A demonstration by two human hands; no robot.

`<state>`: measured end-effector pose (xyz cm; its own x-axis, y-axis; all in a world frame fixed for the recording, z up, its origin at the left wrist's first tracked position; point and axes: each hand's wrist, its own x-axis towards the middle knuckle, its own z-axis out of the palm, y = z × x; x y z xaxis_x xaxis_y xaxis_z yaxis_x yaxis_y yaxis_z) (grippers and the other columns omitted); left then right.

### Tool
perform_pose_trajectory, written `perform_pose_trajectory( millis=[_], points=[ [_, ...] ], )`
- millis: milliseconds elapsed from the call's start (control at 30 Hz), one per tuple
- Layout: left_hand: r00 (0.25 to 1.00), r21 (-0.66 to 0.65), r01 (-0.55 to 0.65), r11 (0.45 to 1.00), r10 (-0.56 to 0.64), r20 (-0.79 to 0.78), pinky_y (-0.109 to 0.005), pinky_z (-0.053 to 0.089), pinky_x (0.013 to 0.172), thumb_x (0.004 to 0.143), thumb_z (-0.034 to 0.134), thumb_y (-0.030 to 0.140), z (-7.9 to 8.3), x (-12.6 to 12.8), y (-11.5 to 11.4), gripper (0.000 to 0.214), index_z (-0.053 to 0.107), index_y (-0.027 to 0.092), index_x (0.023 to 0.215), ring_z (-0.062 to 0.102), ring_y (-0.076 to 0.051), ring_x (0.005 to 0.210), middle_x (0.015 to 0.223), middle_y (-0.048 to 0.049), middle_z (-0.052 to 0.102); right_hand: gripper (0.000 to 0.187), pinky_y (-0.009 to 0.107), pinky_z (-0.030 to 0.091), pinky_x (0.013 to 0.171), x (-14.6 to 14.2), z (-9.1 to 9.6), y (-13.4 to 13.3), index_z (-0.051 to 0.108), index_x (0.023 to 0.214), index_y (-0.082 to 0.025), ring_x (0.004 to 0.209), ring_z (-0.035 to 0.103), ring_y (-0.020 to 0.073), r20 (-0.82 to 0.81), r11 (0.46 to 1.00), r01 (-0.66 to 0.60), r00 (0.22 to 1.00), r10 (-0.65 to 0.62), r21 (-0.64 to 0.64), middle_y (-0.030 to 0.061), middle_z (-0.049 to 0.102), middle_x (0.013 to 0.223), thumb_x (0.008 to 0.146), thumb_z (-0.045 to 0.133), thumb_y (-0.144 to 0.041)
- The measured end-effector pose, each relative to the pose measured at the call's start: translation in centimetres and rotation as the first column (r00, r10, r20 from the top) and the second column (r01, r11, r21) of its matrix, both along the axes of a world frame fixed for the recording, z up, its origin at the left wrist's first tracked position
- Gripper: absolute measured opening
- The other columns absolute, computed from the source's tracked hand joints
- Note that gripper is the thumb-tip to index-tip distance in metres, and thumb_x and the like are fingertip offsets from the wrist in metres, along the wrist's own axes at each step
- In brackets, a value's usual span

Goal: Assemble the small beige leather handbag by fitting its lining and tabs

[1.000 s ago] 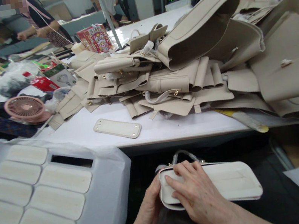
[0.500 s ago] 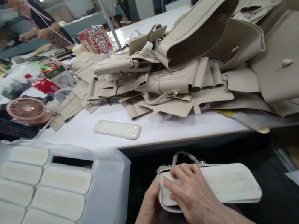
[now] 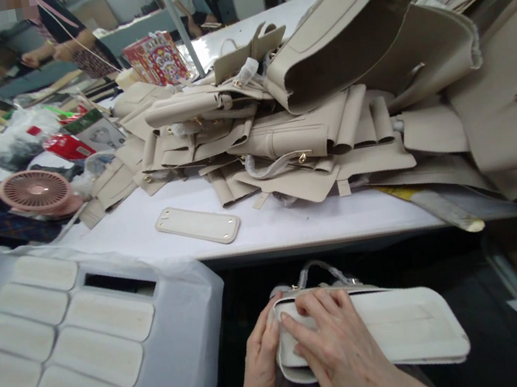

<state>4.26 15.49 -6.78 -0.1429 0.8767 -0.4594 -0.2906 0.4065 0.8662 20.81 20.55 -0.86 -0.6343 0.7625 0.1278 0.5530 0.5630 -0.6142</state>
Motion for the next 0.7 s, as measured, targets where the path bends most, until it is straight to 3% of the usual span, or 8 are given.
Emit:
perform_pose_trajectory(
  millis=[167, 333, 400, 633, 700],
  points=[
    [0.998, -0.005, 0.055, 0.998, -0.055, -0.009, -0.044, 0.037, 0.113, 0.091, 0.06, 0.047, 1.2, 0.1, 0.4, 0.045, 0.062, 0.021, 0.128, 0.055, -0.031, 0.126, 0.138, -0.0096, 0.06, 0.026, 0.044, 0.03, 0.087, -0.1, 0.5, 0.0, 0.06, 0.117, -0.026, 0.105, 0.047, 0.0259, 0.026, 0.999, 0.023, 0.999, -0.023, -0.023, 0.0061, 0.057, 0.115, 0.091, 0.061, -0.022],
    [0.947, -0.018, 0.027, 0.999, -0.02, 0.321, -0.045, 0.032, 0.116, 0.091, 0.061, 0.041, 1.7, -0.1, -0.3, 0.049, 0.056, 0.02, 0.136, 0.049, -0.031, 0.134, 0.14, -0.0115, 0.059, 0.026, 0.042, 0.03, 0.087, -0.1, 1.1, -0.4, 0.061, 0.113, -0.027, 0.101, 0.047, 0.024, 0.029, 0.999, 0.033, 0.999, -0.032, -0.022, 0.0035, 0.057, 0.111, 0.089, 0.064, -0.019],
    [0.926, -0.024, 0.012, 1.0, -0.002, 0.377, -0.046, 0.031, 0.117, 0.088, 0.066, 0.039, 1.6, -0.3, -0.6, 0.052, 0.056, 0.02, 0.136, 0.048, -0.032, 0.134, 0.139, -0.012, 0.059, 0.025, 0.042, 0.03, 0.087, -0.1, 1.3, -0.5, 0.061, 0.112, -0.027, 0.102, 0.047, 0.0238, 0.031, 0.999, 0.033, 0.999, -0.032, -0.016, 0.003, 0.057, 0.111, 0.089, 0.065, -0.02],
    [0.981, -0.01, -0.01, 1.0, 0.011, 0.193, -0.051, 0.029, 0.118, 0.082, 0.072, 0.038, 2.3, 0.1, 0.0, 0.051, 0.062, 0.021, 0.13, 0.051, -0.034, 0.131, 0.136, -0.0103, 0.062, 0.022, 0.042, 0.032, 0.089, -0.2, 1.7, -0.9, 0.059, 0.108, -0.025, 0.104, 0.046, 0.0243, 0.082, 0.996, 0.065, 0.995, -0.061, -0.057, 0.0039, 0.057, 0.113, 0.086, 0.064, -0.021],
    [0.994, -0.015, -0.033, 0.999, 0.034, 0.105, -0.051, 0.027, 0.12, 0.079, 0.074, 0.042, 2.5, 0.5, 0.1, 0.052, 0.063, 0.024, 0.127, 0.047, -0.035, 0.134, 0.138, -0.0071, 0.061, 0.029, 0.044, 0.034, 0.091, -0.4, 2.0, -1.0, 0.056, 0.11, -0.022, 0.104, 0.047, 0.0251, 0.05, 0.991, 0.099, 0.994, -0.095, -0.094, 0.0058, 0.058, 0.113, 0.082, 0.065, -0.021]
  ],
)
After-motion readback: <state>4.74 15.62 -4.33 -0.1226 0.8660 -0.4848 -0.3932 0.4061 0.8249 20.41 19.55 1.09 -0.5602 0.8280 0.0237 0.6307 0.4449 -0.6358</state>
